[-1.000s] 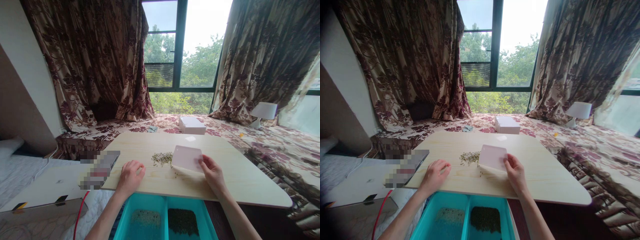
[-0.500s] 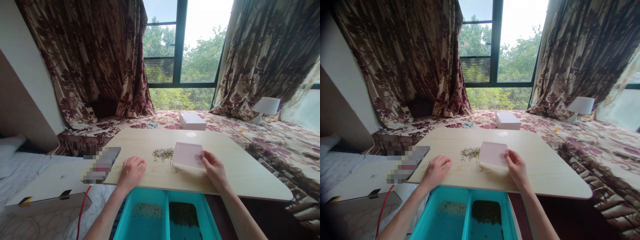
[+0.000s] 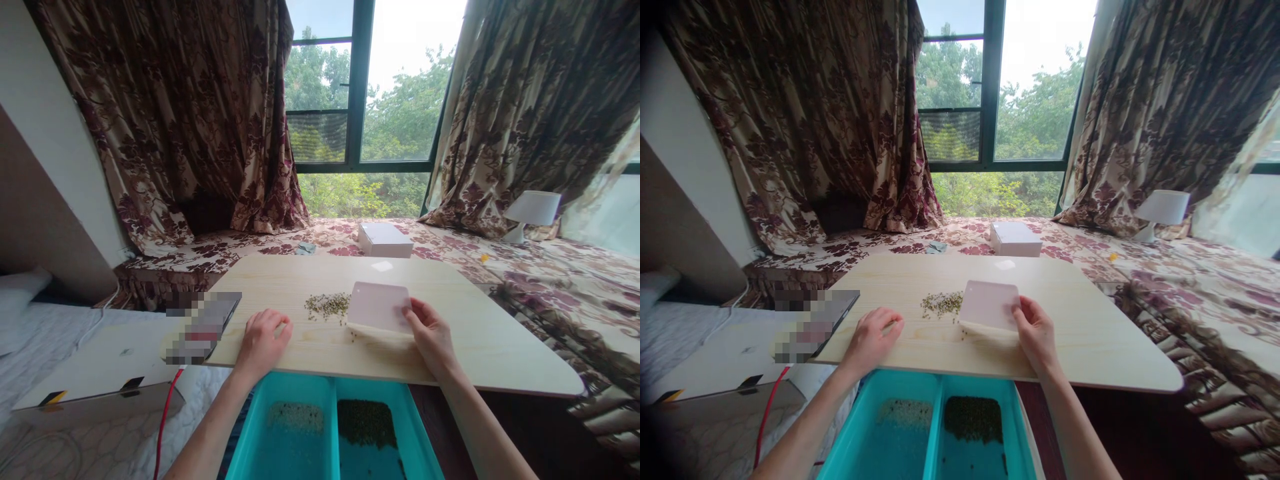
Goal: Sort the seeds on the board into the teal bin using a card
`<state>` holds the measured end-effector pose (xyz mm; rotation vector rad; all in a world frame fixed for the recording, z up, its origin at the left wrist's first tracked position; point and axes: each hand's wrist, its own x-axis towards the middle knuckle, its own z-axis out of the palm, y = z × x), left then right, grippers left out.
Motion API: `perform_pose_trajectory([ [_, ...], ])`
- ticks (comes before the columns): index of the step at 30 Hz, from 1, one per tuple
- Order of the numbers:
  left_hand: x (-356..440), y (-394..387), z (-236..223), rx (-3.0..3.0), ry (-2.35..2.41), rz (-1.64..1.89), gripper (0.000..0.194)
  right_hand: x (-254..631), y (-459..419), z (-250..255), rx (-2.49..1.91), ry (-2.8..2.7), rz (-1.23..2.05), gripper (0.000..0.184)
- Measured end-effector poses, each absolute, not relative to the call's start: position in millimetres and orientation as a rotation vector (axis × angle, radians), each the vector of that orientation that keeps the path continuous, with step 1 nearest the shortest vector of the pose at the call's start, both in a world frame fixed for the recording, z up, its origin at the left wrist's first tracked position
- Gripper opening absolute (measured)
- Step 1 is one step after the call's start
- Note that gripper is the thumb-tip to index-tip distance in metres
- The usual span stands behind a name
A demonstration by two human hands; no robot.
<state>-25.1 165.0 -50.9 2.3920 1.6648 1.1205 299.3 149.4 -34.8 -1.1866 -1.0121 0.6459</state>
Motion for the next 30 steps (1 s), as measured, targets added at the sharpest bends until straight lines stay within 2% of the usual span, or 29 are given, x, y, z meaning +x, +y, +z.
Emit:
perform_pose_trajectory([
  [14, -26.2, 167.2, -54.5, 2.401, 1.661, 1.120, 0.019, 295.9, 151.2, -33.4, -1.130, -1.061, 0.708, 0.046],
  [30, -26.8, 167.9, -55.8, 2.409, 1.650, 1.125, 0.019, 305.0, 137.2, -27.9, -1.226, -1.035, 0.721, 0.038],
])
